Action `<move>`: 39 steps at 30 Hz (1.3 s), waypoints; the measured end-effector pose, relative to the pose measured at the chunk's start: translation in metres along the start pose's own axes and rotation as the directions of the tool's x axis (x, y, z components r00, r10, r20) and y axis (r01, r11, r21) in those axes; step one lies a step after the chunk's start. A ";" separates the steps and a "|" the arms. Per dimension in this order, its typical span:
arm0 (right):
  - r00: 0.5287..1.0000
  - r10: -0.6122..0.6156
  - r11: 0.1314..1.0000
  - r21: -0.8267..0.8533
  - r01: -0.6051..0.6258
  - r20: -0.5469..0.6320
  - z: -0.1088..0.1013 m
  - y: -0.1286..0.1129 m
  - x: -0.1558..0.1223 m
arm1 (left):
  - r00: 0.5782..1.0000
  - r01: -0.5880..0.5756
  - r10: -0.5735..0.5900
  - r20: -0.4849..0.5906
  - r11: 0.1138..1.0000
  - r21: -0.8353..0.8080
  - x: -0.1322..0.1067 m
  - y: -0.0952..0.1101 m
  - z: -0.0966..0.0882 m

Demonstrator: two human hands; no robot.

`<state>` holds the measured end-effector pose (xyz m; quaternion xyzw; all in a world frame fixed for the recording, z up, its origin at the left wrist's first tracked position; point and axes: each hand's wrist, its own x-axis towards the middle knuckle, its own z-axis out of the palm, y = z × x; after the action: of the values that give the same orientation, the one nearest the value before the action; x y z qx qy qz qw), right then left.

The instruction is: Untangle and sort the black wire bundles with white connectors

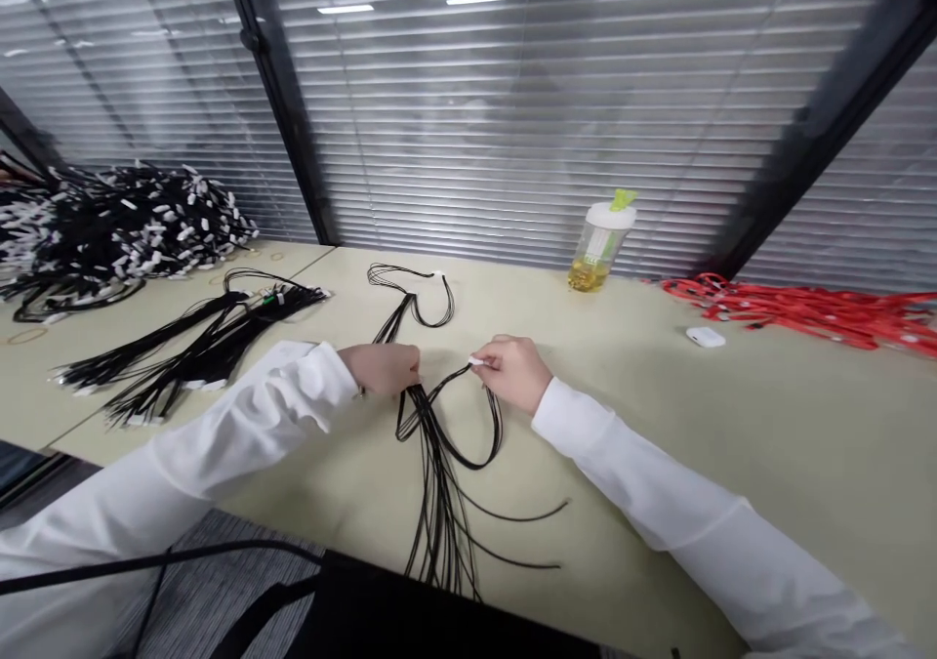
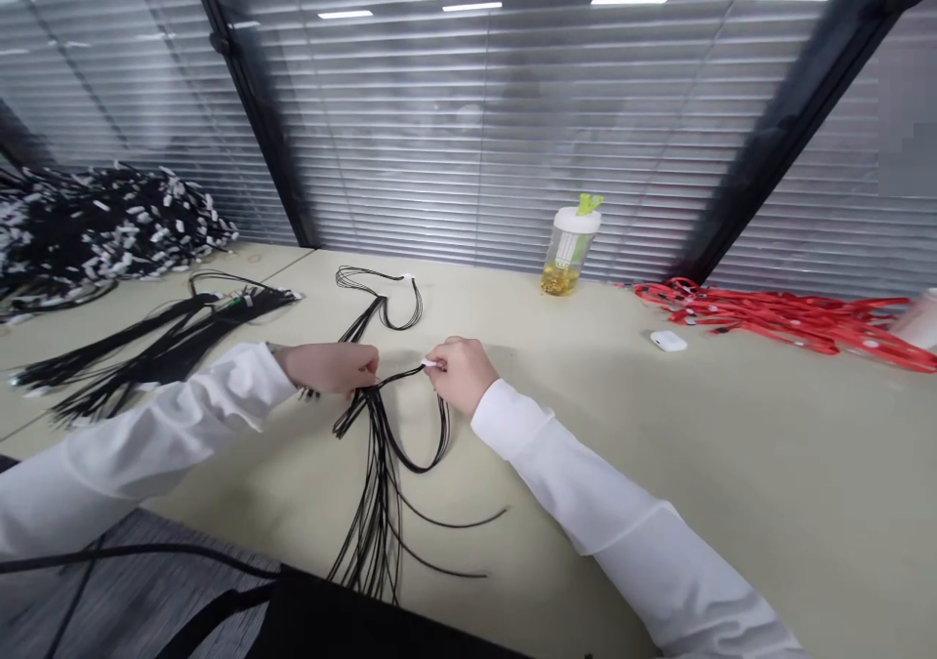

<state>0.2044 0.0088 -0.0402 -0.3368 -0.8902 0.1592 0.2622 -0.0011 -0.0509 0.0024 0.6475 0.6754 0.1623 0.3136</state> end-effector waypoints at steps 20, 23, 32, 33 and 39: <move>0.992 -0.109 0.988 -0.100 0.115 0.059 -0.026 0.009 -0.017 | 0.856 0.113 0.153 0.493 0.876 -0.469 0.050 0.041 0.042; 0.987 -0.134 0.986 -0.091 0.142 0.088 -0.023 0.011 -0.019 | 0.872 0.043 0.190 0.452 0.889 -0.457 0.056 0.036 0.048; 0.995 -0.097 0.995 -0.011 0.097 0.007 -0.033 0.014 -0.020 | 0.854 -0.093 0.319 0.411 0.870 -0.484 0.065 0.032 0.047; 0.997 -0.082 0.997 -0.001 0.082 -0.009 -0.035 0.014 -0.019 | 0.857 -0.104 0.325 0.399 0.869 -0.484 0.064 0.033 0.046; 0.994 -0.102 0.995 0.015 0.103 -0.032 -0.038 0.015 -0.017 | 0.872 -0.121 0.309 0.379 0.888 -0.444 0.055 0.036 0.048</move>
<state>0.2442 0.0120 -0.0224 -0.2910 -0.9007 0.1475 0.2869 0.0588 -0.0023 -0.0232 0.6602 0.4600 0.1832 0.5648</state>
